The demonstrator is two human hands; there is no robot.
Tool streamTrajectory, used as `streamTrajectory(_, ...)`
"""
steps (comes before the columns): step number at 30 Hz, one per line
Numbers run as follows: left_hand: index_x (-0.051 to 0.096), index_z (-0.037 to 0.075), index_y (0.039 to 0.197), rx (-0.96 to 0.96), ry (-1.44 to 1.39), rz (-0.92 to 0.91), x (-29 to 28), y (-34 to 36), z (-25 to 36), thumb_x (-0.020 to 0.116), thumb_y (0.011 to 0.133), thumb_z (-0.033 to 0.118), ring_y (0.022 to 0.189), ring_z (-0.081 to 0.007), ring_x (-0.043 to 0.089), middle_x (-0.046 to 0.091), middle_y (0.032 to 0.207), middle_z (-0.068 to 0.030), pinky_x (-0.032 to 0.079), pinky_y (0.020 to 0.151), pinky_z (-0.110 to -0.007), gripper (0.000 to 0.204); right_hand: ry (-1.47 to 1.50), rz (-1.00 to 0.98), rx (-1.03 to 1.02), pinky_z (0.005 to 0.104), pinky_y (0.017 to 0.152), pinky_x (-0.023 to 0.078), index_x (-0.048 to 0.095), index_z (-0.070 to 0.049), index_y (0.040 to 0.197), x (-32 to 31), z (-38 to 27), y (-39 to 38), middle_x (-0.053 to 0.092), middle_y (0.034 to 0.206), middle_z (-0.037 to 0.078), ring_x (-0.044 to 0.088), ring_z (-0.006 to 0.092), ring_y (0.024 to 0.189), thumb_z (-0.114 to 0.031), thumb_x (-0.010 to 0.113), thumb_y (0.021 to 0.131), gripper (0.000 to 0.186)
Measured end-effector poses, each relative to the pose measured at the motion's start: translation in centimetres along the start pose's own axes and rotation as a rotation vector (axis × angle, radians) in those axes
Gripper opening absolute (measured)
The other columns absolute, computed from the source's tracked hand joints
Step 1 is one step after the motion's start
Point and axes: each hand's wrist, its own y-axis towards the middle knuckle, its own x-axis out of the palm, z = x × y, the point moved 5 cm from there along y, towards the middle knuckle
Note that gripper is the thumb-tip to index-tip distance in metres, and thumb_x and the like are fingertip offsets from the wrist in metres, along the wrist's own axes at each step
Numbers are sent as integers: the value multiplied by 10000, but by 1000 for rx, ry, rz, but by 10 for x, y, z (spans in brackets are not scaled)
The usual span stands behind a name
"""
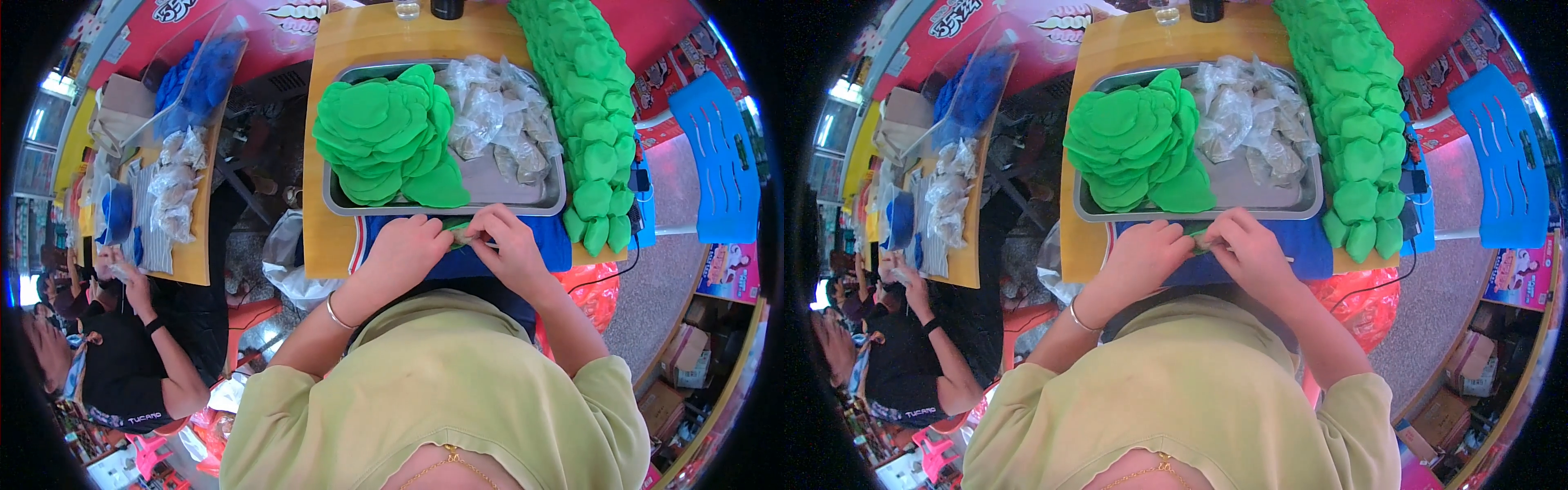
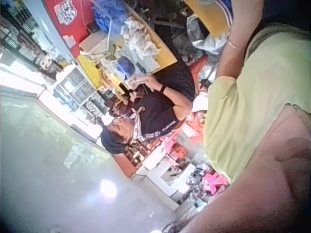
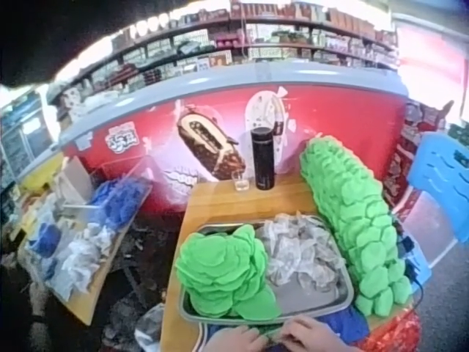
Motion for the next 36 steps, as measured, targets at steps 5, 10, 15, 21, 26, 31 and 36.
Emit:
streamTrajectory(5, 567, 112, 779, -29, 52, -69, 0, 1, 0, 592, 683, 129, 703, -221, 554, 509, 724, -53, 456, 572, -341, 101, 12, -7, 69, 294, 623, 491, 554, -16, 848, -1, 5, -1, 535, 804, 90, 589, 204, 688, 22, 643, 732, 151)
streamTrajectory(10, 573, 101, 783, -89, -57, -35, 0, 3, 0, 589, 708, 105, 699, -244, 568, 512, 738, -61, 460, 574, -360, 77, 51, -14, 90, 267, 616, 486, 570, -11, 840, -5, 4, 1, 542, 801, 77, 586, 172, 677, 16, 655, 731, 141)
streamTrajectory(15, 564, 95, 772, -74, -338, 108, -13, 6, 1, 620, 732, 116, 718, -223, 576, 520, 758, -51, 459, 541, -345, 71, 129, -12, 16, 250, 610, 483, 590, -13, 860, -14, 0, 2, 581, 885, 69, 584, 137, 695, 15, 651, 739, 138)
streamTrajectory(21, 557, 92, 773, -20, -415, 195, -10, 7, -1, 637, 727, 98, 710, -224, 566, 519, 765, -44, 450, 538, -342, 93, 29, -155, 13, 327, 669, 490, 575, -43, 889, -7, 11, 1, 600, 1012, 120, 609, 255, 750, -41, 610, 784, 111)
streamTrajectory(26, 556, 91, 777, -15, -416, 234, -10, 3, -1, 637, 712, 66, 693, -222, 553, 509, 769, -48, 447, 536, -326, 107, 174, -231, 171, 343, 654, 490, 567, -53, 913, -1, 17, -3, 613, 867, 106, 610, 277, 752, -43, 595, 791, 126)
streamTrajectory(31, 557, 91, 789, 12, -440, 195, -11, 2, 0, 642, 708, 64, 697, -231, 548, 503, 783, -51, 448, 542, -323, 121, -67, -212, -33, 293, 578, 495, 579, -48, 890, -9, -2, 1, 598, 842, 89, 616, 214, 693, -6, 594, 776, 123)
streamTrajectory(36, 558, 72, 795, 97, -537, 106, -9, 4, 1, 638, 729, 73, 729, -242, 540, 500, 797, -67, 451, 569, -335, 103, -171, -269, -164, 327, 562, 488, 590, -75, 888, -4, -10, -4, 580, 825, 79, 599, 257, 676, -22, 614, 734, 164)
